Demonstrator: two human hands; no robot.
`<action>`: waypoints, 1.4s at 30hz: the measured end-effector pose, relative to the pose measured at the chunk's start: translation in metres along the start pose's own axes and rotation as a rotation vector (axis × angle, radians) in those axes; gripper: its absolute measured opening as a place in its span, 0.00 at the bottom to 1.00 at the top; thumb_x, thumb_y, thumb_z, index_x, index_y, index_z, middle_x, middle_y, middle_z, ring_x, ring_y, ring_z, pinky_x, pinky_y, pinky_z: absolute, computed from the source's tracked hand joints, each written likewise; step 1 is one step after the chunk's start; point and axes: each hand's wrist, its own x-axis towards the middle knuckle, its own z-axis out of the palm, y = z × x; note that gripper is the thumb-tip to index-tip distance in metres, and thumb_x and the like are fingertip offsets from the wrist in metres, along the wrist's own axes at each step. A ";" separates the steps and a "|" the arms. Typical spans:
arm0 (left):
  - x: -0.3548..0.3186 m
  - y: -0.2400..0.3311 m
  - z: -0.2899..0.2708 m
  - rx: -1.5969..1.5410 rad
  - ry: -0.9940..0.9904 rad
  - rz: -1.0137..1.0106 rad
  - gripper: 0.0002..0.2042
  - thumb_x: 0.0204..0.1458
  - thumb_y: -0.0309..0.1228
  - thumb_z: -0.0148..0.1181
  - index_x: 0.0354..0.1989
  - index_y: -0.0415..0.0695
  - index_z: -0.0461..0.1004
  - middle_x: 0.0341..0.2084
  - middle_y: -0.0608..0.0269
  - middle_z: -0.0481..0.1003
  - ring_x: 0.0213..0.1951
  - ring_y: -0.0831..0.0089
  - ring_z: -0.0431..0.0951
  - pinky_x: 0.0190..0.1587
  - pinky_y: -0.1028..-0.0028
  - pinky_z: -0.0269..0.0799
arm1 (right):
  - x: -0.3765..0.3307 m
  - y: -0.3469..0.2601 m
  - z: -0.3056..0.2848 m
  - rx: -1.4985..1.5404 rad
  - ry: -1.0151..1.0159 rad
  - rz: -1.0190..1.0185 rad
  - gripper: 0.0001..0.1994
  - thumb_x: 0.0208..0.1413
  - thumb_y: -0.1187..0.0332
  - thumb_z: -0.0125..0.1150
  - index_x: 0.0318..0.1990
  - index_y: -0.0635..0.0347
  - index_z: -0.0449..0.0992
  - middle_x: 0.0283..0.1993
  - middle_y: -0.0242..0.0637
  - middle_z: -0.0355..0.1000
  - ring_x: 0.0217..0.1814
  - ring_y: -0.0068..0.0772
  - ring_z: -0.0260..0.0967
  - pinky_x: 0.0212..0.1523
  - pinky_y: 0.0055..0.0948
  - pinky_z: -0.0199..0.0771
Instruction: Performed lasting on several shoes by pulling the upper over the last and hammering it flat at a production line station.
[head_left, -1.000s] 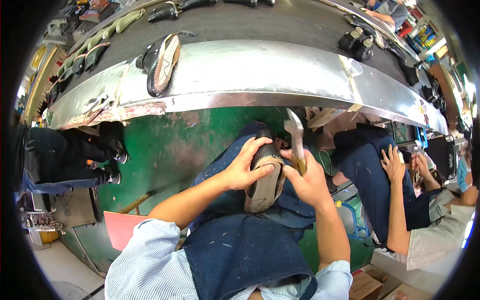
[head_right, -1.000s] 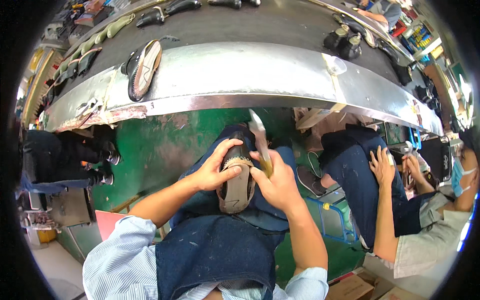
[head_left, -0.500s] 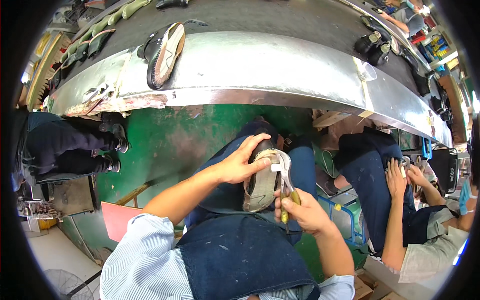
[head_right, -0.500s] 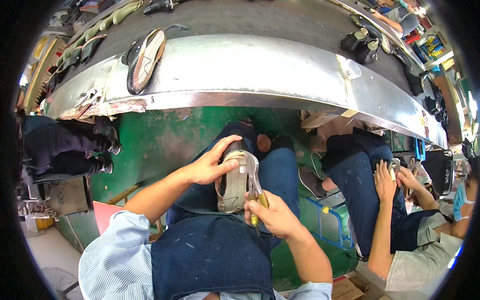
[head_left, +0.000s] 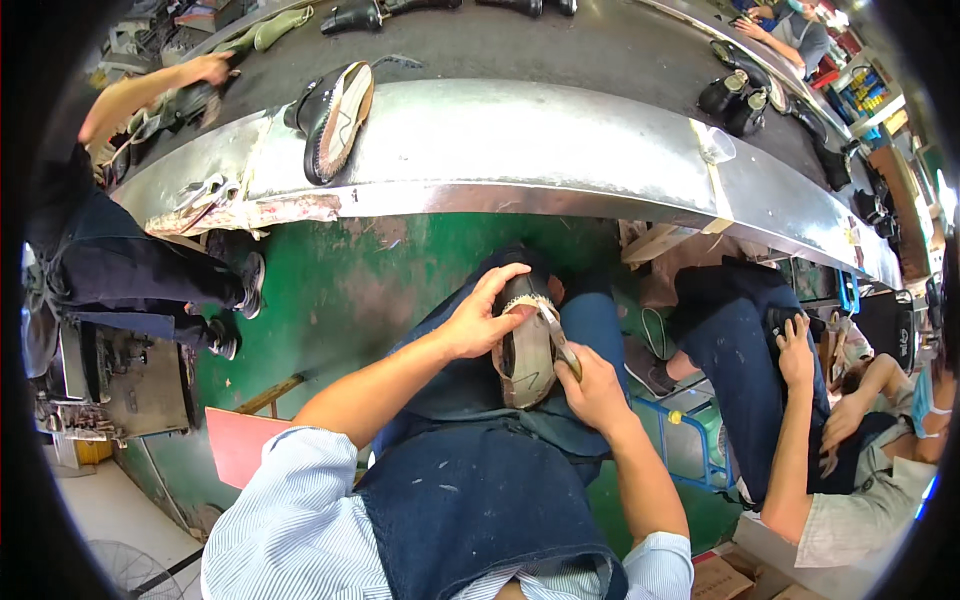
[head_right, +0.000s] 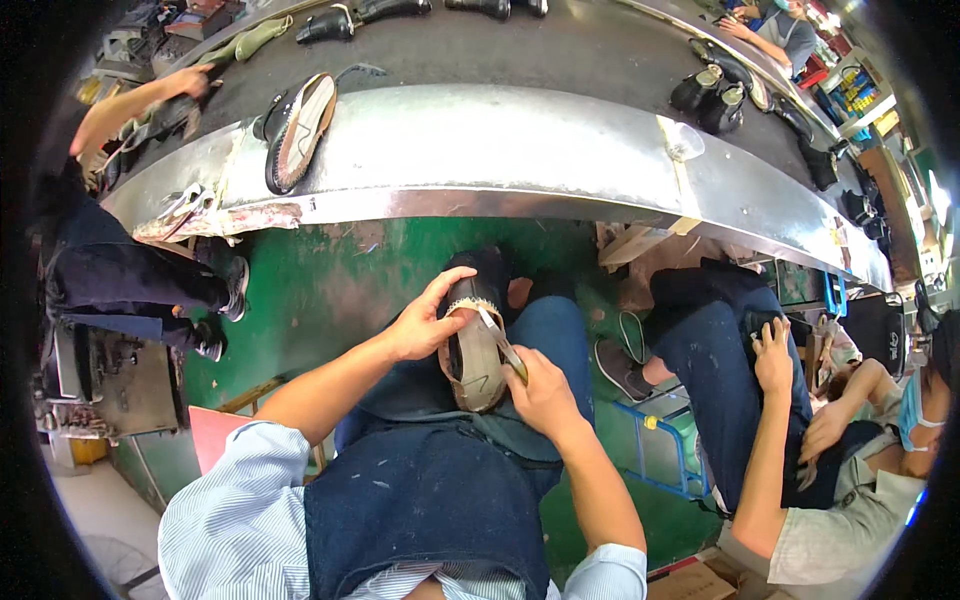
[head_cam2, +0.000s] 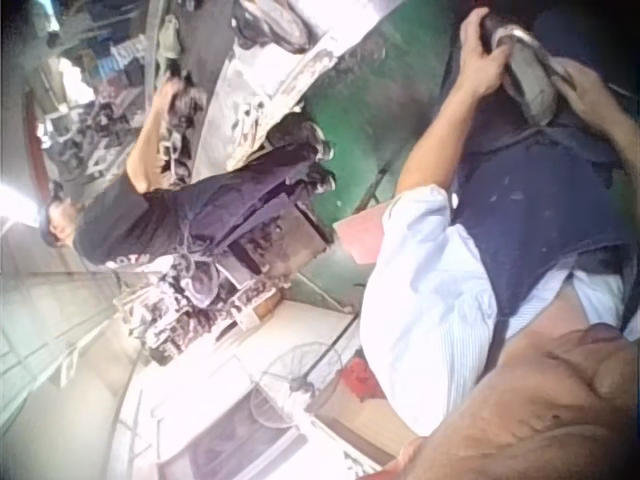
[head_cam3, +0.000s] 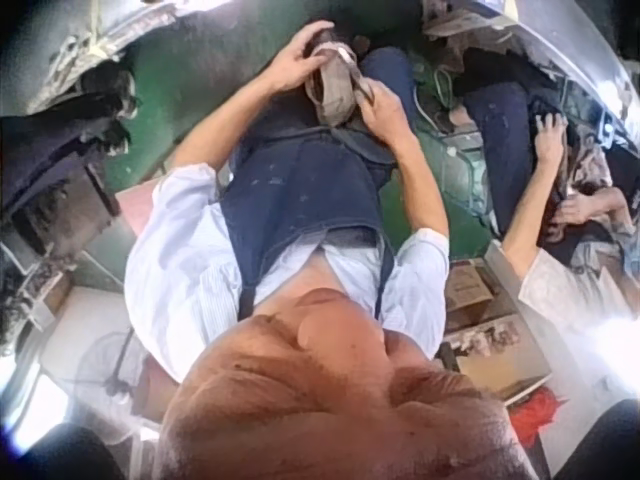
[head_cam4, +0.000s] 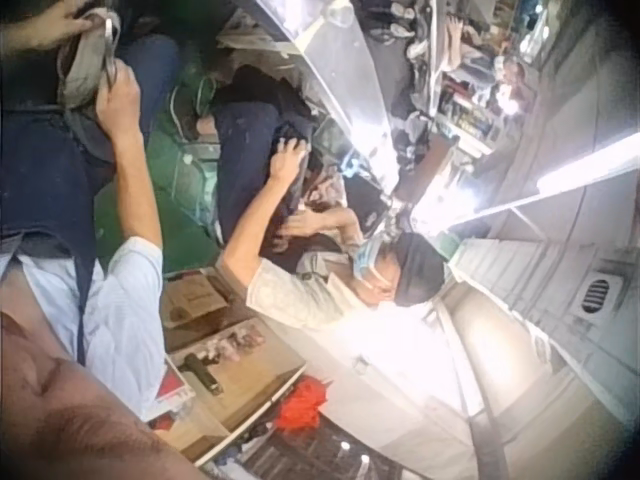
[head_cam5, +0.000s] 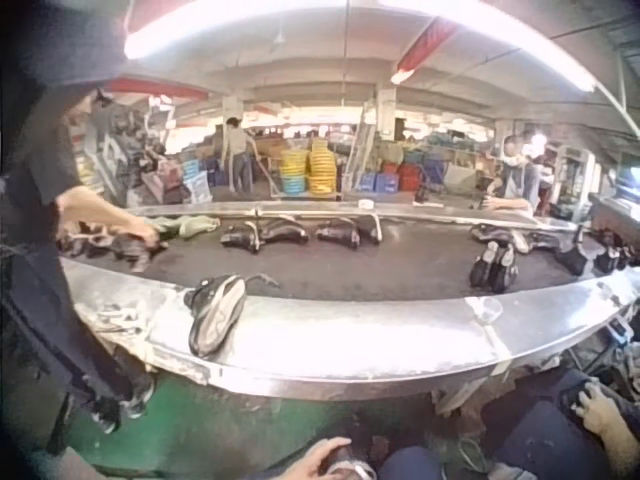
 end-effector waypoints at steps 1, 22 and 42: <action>-0.002 -0.001 0.002 -0.027 -0.018 -0.008 0.28 0.55 0.31 0.62 0.64 0.53 0.60 0.51 0.54 0.62 0.57 0.59 0.64 0.60 0.64 0.62 | -0.002 -0.008 -0.010 0.043 -0.072 0.038 0.12 0.56 0.73 0.58 0.48 0.65 0.72 0.36 0.52 0.73 0.39 0.56 0.73 0.41 0.41 0.74; 0.010 -0.008 0.016 -0.082 -0.017 0.028 0.30 0.52 0.22 0.60 0.64 0.50 0.61 0.58 0.53 0.60 0.62 0.58 0.62 0.66 0.65 0.57 | -0.030 -0.025 -0.047 0.177 -0.352 0.390 0.22 0.56 0.70 0.60 0.59 0.61 0.69 0.46 0.53 0.75 0.49 0.60 0.72 0.51 0.41 0.73; -0.057 0.049 0.017 0.116 -0.470 0.523 0.37 0.48 0.29 0.68 0.69 0.50 0.58 0.71 0.30 0.32 0.71 0.33 0.38 0.69 0.53 0.49 | 0.015 -0.015 -0.057 0.391 -0.149 -0.109 0.16 0.66 0.68 0.49 0.57 0.66 0.71 0.62 0.45 0.67 0.66 0.40 0.63 0.65 0.36 0.61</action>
